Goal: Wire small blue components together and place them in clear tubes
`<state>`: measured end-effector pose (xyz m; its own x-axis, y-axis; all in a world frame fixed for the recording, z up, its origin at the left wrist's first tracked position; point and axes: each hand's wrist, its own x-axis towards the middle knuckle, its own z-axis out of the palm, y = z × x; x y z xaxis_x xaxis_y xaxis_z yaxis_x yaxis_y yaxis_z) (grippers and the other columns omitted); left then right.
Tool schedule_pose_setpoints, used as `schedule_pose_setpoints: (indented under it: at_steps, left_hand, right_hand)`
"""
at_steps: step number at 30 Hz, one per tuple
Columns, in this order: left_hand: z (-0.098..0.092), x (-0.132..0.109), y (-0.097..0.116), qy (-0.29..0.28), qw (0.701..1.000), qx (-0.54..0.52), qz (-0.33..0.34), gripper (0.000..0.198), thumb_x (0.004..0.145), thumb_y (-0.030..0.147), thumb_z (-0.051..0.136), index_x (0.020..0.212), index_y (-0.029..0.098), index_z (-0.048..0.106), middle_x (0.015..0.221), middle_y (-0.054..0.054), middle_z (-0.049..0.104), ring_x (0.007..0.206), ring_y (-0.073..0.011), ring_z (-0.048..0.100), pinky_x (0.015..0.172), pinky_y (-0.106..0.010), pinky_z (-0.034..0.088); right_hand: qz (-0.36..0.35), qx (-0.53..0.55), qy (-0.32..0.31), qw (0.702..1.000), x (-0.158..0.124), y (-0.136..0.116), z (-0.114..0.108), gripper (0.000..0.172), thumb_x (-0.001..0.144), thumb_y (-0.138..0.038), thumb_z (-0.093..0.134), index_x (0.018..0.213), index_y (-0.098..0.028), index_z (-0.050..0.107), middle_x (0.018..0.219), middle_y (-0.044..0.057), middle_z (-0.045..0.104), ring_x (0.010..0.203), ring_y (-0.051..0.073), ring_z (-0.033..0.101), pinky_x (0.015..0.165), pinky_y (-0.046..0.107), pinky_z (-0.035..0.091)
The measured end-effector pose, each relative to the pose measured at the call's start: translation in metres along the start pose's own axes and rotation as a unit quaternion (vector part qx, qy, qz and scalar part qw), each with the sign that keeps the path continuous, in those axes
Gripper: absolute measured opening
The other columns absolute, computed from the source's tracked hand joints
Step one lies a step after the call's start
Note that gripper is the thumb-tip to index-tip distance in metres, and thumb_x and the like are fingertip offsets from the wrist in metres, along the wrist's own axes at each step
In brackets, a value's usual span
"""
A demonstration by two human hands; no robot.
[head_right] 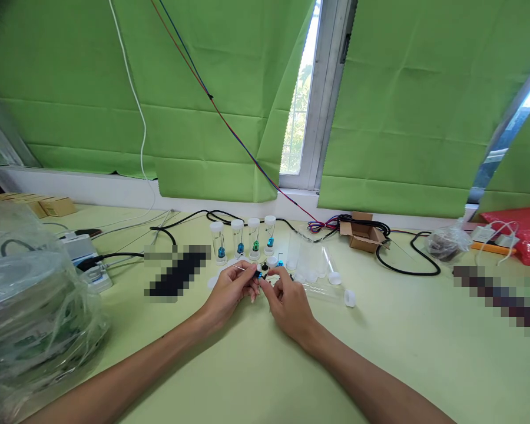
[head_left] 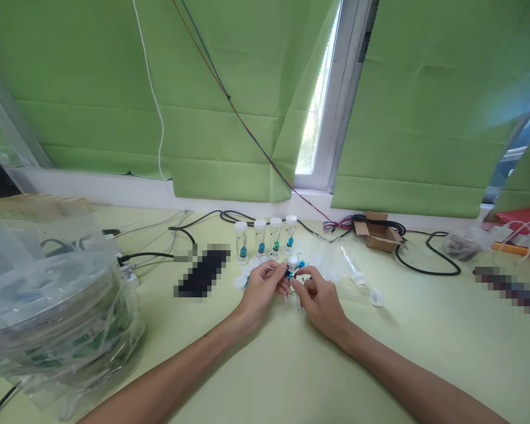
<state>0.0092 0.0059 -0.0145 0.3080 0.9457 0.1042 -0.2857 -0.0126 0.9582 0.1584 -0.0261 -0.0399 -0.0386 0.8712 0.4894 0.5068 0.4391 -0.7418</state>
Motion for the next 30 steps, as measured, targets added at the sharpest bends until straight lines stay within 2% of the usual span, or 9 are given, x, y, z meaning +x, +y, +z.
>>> schedule_pose_setpoints:
  at_steps: [6, 18, 30]
  left_hand:
    - [-0.0018, -0.0006, -0.0027, -0.020, 1.000, 0.014, 0.003, 0.031, 0.084, 0.046, 0.065, 0.078, 0.016, 0.058, 0.059, -0.002, 0.063, 0.053, -0.0117, 0.058, 0.050, -0.022, 0.046]
    - [-0.0002, -0.0033, 0.0002, -0.047, 0.998, 0.039, 0.011, 0.028, 0.084, 0.044, 0.066, 0.081, 0.017, 0.056, 0.070, -0.002, 0.063, 0.059, -0.0127, 0.059, 0.054, -0.025, 0.048]
    - [0.0009, -0.0031, 0.0012, -0.050, 0.997, 0.066, -0.002, 0.033, 0.084, 0.048, 0.064, 0.078, 0.016, 0.058, 0.069, -0.001, 0.060, 0.056, -0.0122, 0.058, 0.050, -0.024, 0.047]
  right_hand:
    - [-0.018, 0.014, -0.012, 1.000, -0.0020, 0.0021, 0.0009, 0.022, 0.094, -0.038, 0.051, 0.105, -0.018, 0.052, 0.048, -0.010, 0.045, 0.042, 0.011, 0.040, 0.048, 0.022, 0.031]
    - [-0.021, -0.005, -0.004, 1.000, -0.0004, 0.0053, 0.0008, 0.023, 0.096, -0.036, 0.045, 0.104, -0.017, 0.056, 0.049, -0.008, 0.051, 0.042, 0.011, 0.042, 0.050, 0.022, 0.033]
    - [-0.011, -0.001, 0.001, 1.000, 0.0004, 0.0033, 0.0003, 0.024, 0.098, -0.036, 0.042, 0.099, -0.018, 0.058, 0.048, -0.007, 0.050, 0.042, 0.012, 0.045, 0.049, 0.022, 0.035]
